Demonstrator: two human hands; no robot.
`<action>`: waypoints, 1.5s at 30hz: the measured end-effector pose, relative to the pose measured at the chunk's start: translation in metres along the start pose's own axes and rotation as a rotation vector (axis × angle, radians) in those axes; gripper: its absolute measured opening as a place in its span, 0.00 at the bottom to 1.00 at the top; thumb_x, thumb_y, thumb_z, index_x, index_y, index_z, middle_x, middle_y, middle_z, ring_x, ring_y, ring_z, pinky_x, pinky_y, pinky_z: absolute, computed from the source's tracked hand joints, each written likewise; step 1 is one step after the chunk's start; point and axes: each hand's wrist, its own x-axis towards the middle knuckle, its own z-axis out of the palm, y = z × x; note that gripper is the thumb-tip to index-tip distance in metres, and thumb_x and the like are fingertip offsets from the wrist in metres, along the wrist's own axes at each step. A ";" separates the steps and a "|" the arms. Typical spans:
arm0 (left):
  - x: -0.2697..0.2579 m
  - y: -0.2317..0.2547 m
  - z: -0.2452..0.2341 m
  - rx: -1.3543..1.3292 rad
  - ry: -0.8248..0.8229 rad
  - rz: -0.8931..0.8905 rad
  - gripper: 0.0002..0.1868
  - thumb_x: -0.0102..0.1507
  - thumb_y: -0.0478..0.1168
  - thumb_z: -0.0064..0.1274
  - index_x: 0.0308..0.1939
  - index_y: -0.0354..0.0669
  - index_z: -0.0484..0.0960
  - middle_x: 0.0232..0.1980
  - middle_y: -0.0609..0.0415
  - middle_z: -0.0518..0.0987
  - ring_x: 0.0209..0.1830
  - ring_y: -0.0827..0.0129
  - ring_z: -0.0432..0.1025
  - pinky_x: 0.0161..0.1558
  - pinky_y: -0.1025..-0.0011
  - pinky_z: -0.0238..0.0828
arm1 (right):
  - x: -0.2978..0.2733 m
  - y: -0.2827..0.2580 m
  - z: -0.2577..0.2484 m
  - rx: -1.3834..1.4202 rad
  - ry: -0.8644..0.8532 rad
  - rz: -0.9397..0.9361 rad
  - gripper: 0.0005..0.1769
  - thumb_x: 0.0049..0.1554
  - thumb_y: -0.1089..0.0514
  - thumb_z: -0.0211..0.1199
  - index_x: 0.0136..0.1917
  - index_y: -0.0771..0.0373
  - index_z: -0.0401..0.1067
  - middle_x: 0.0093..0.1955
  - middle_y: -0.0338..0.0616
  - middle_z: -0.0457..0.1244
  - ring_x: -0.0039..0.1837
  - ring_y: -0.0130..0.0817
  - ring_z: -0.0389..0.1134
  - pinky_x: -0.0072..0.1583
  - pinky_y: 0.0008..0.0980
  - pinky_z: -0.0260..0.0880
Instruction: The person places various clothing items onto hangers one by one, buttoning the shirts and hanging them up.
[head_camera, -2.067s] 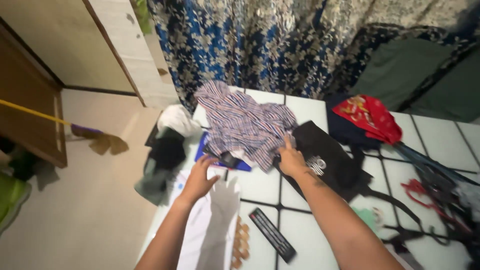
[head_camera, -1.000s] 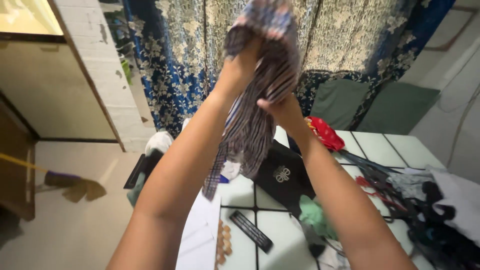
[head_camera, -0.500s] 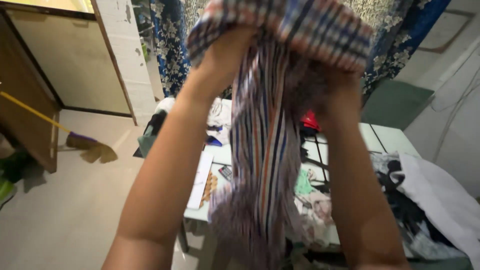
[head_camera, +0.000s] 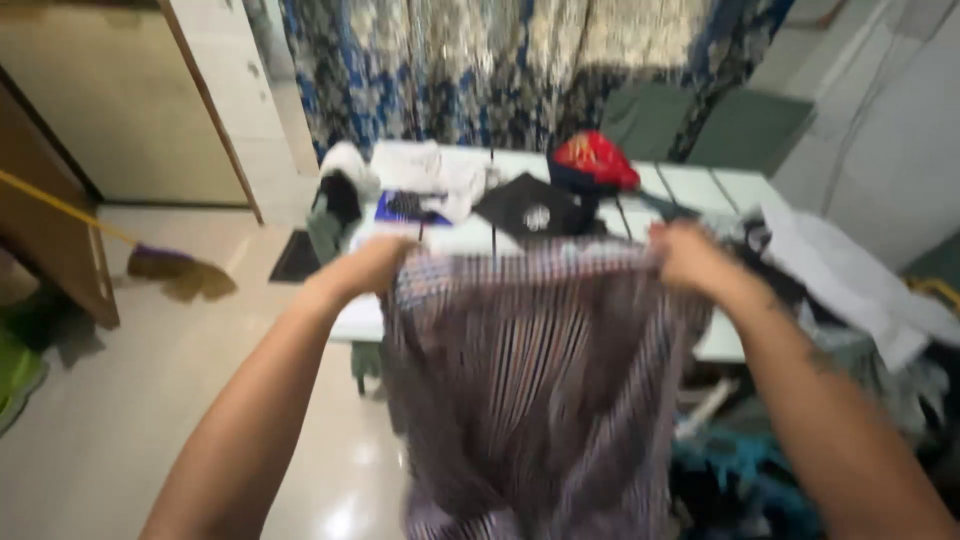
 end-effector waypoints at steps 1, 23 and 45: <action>-0.011 0.017 -0.012 -0.002 0.150 -0.083 0.26 0.55 0.25 0.50 0.57 0.43 0.79 0.46 0.36 0.81 0.49 0.43 0.76 0.47 0.55 0.71 | -0.010 -0.013 -0.010 -0.048 0.223 0.073 0.15 0.49 0.69 0.60 0.51 0.66 0.75 0.48 0.63 0.68 0.55 0.62 0.69 0.54 0.51 0.67; -0.228 0.002 0.180 -0.655 0.022 -0.130 0.21 0.56 0.35 0.60 0.54 0.37 0.82 0.51 0.44 0.84 0.51 0.59 0.78 0.52 0.62 0.71 | -0.209 -0.039 0.202 0.225 0.200 0.226 0.14 0.44 0.65 0.64 0.45 0.56 0.80 0.45 0.54 0.70 0.49 0.50 0.73 0.53 0.41 0.72; -0.134 0.223 -0.047 -0.166 1.111 0.447 0.19 0.67 0.41 0.54 0.58 0.33 0.77 0.56 0.37 0.78 0.61 0.40 0.72 0.64 0.54 0.68 | -0.273 -0.071 -0.110 -0.043 1.250 -0.322 0.07 0.62 0.63 0.63 0.54 0.64 0.76 0.55 0.55 0.69 0.59 0.55 0.70 0.61 0.48 0.68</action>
